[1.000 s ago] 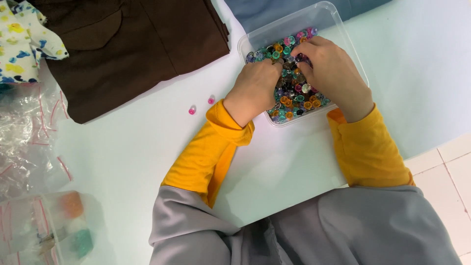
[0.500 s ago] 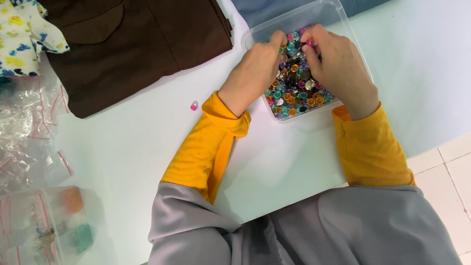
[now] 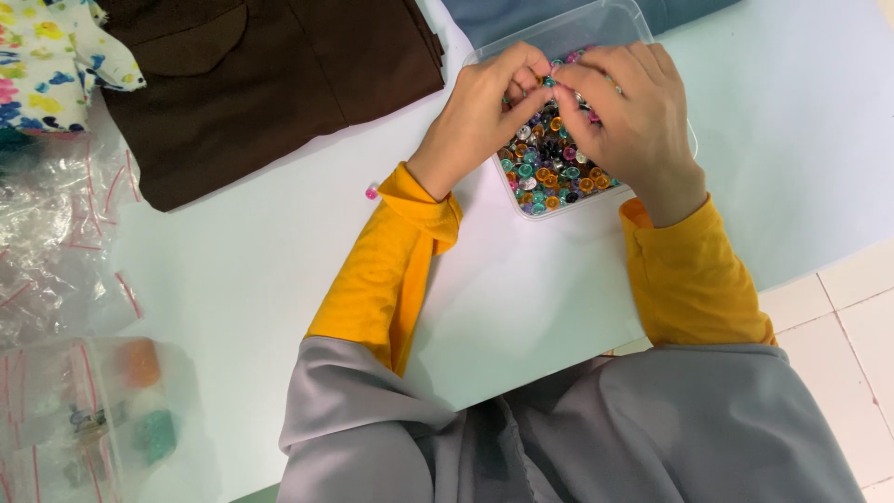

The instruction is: The person sorts colorful buttons from a plastic bin onto a white table, then places them into small ziplock bags. They seal the bags and store them in a larger container. The person continues to pick and arrange pink buttons on the table.

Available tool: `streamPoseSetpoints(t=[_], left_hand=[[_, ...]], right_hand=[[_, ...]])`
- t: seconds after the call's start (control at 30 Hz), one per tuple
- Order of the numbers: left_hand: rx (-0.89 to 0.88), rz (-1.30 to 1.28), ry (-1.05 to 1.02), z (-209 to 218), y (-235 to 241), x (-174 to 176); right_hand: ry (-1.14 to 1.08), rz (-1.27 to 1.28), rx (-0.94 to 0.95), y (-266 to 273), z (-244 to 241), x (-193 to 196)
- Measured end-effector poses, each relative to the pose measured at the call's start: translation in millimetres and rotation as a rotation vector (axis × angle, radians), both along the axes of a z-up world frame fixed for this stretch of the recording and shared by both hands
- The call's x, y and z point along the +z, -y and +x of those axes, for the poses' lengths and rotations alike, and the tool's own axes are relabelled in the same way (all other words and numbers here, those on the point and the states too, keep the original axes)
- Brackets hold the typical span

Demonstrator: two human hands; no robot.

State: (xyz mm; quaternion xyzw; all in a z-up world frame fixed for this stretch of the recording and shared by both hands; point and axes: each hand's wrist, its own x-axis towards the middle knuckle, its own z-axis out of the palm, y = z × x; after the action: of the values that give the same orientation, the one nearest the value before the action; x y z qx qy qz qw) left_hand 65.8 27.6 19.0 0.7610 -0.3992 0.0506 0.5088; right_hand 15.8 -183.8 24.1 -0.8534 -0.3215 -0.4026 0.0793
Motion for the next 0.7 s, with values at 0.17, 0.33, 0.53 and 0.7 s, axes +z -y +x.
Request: streamPoseSetpoints(t=[0.17, 0.33, 0.53, 0.7], left_hand=[[0.149, -0.151, 0.162, -18.7, -25.7, 2.2], [0.283, -0.130, 0.383, -61.9, -100.8, 2.0], [0.508, 0.018, 0.370, -112.5, -206.6, -46.0], [0.631, 0.176, 0.175, -145.8, -261.9, -48.3]], right_hand=[[0.208, 0.091, 0.238, -54.0, -36.3, 3.5], [0.012, 0.116, 0.737, -119.5, -78.0, -7.5], [-0.089, 0.176, 0.808, -174.0, -85.9, -59.8], [-0.174, 0.207, 0.642, -199.8, -64.2, -79.0]])
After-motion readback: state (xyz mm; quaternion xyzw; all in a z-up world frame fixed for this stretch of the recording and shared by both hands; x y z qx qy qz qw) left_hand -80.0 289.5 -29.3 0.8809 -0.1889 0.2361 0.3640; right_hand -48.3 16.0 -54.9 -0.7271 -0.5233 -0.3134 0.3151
